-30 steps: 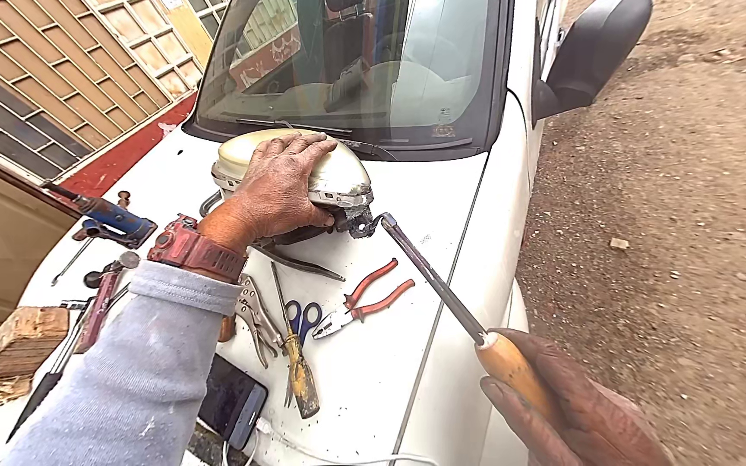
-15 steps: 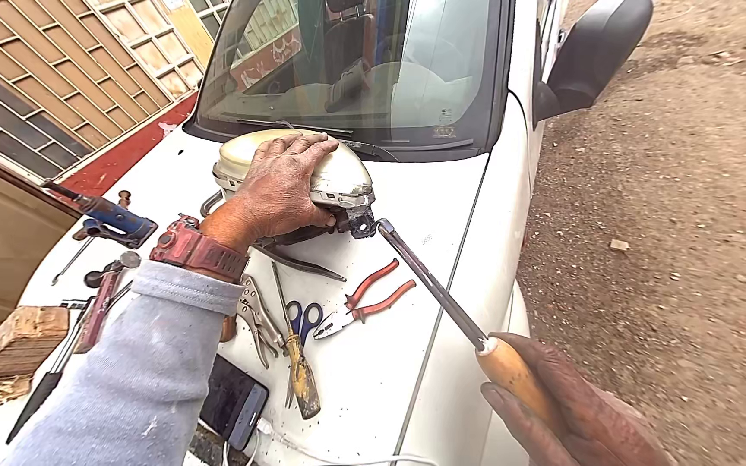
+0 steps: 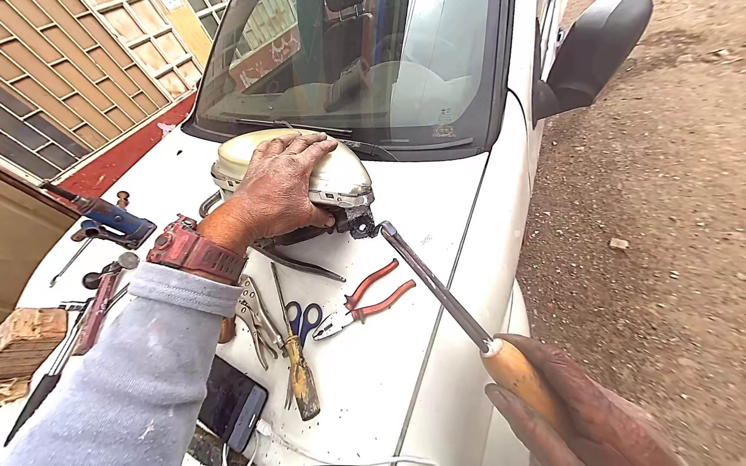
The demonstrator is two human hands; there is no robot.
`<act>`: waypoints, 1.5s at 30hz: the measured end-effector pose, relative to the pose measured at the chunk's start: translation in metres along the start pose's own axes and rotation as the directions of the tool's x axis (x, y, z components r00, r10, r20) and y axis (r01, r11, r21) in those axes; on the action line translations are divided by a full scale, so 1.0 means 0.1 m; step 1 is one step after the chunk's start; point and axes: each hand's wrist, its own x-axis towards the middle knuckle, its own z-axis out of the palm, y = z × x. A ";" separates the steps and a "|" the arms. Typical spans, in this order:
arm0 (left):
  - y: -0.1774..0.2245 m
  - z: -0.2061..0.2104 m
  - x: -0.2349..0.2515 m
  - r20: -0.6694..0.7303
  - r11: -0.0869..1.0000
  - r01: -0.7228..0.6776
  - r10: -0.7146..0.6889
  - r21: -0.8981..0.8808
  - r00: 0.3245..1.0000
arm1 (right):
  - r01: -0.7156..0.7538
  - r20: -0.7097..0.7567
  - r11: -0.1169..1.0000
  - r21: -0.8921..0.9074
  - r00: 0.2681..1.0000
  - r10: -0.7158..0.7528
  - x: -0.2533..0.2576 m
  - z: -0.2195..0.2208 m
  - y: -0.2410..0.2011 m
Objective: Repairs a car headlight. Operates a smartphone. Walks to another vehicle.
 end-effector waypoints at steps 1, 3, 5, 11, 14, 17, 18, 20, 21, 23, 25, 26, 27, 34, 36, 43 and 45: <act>0.00 0.00 0.00 0.003 1.000 0.002 -0.002 0.000 1.000 | 0.004 -0.004 1.000 0.001 1.000 -0.004 0.01 0.01 0.00; 0.01 -0.01 0.00 0.010 1.000 0.002 -0.002 0.001 1.000 | 0.012 -0.014 1.000 0.003 1.000 -0.012 0.04 0.01 -0.01; 0.01 -0.01 0.00 0.011 1.000 0.001 -0.001 0.004 1.000 | 0.020 -0.020 1.000 0.002 1.000 -0.020 0.05 0.01 -0.03; 0.01 -0.01 0.00 0.016 1.000 0.008 -0.008 0.001 1.000 | 0.037 -0.048 0.999 0.001 0.998 -0.037 0.04 -0.02 -0.01; 0.01 -0.02 0.00 0.021 1.000 0.012 -0.012 0.001 1.000 | 0.049 -0.050 0.998 -0.038 0.997 -0.051 0.05 -0.05 0.00; 0.02 -0.02 -0.01 0.025 1.000 0.013 -0.013 -0.004 1.000 | 0.082 -0.044 0.991 -0.106 0.995 -0.087 0.05 -0.05 -0.02; 0.02 -0.02 -0.01 0.025 1.000 0.013 -0.012 -0.007 1.000 | 0.093 -0.043 0.988 -0.122 0.994 -0.099 0.05 -0.04 -0.03; 0.02 -0.03 -0.02 0.024 1.000 0.013 -0.012 -0.013 1.000 | 0.108 -0.037 0.982 -0.154 0.993 -0.115 0.06 -0.04 -0.05; 0.02 -0.04 -0.02 0.025 1.000 0.012 -0.012 -0.015 1.000 | 0.112 -0.037 0.980 -0.166 0.992 -0.120 0.06 -0.03 -0.06; 0.02 -0.04 -0.02 0.028 1.000 0.012 -0.012 -0.022 1.000 | 0.112 -0.045 0.976 -0.187 0.992 -0.122 0.06 -0.03 -0.08; 0.02 -0.04 -0.02 0.033 1.000 0.016 -0.016 -0.025 0.999 | 0.118 -0.056 0.971 -0.208 0.990 -0.132 0.06 -0.03 -0.09; 0.02 -0.04 -0.02 0.037 0.999 0.022 -0.021 -0.023 0.999 | 0.123 -0.059 0.969 -0.216 0.989 -0.138 0.06 -0.04 -0.10; 0.03 -0.04 -0.02 0.041 0.999 0.028 -0.027 -0.018 0.999 | 0.126 -0.058 0.967 -0.224 0.988 -0.142 0.07 -0.04 -0.11; 0.02 -0.04 -0.02 0.041 1.000 0.027 -0.026 -0.014 0.999 | 0.135 -0.042 0.966 -0.222 0.988 -0.147 0.05 -0.05 -0.13; 0.02 -0.04 -0.02 0.044 0.999 0.034 -0.033 -0.017 0.999 | 0.125 -0.050 0.968 -0.219 0.989 -0.139 0.05 -0.04 -0.14; 0.03 -0.05 -0.03 0.047 0.999 0.032 -0.031 -0.024 0.998 | 0.114 -0.050 0.973 -0.200 0.991 -0.126 0.04 -0.04 -0.15; 0.03 -0.05 -0.03 0.048 0.999 0.036 -0.035 -0.026 0.998 | 0.117 -0.060 0.971 -0.206 0.989 -0.132 0.04 -0.04 -0.16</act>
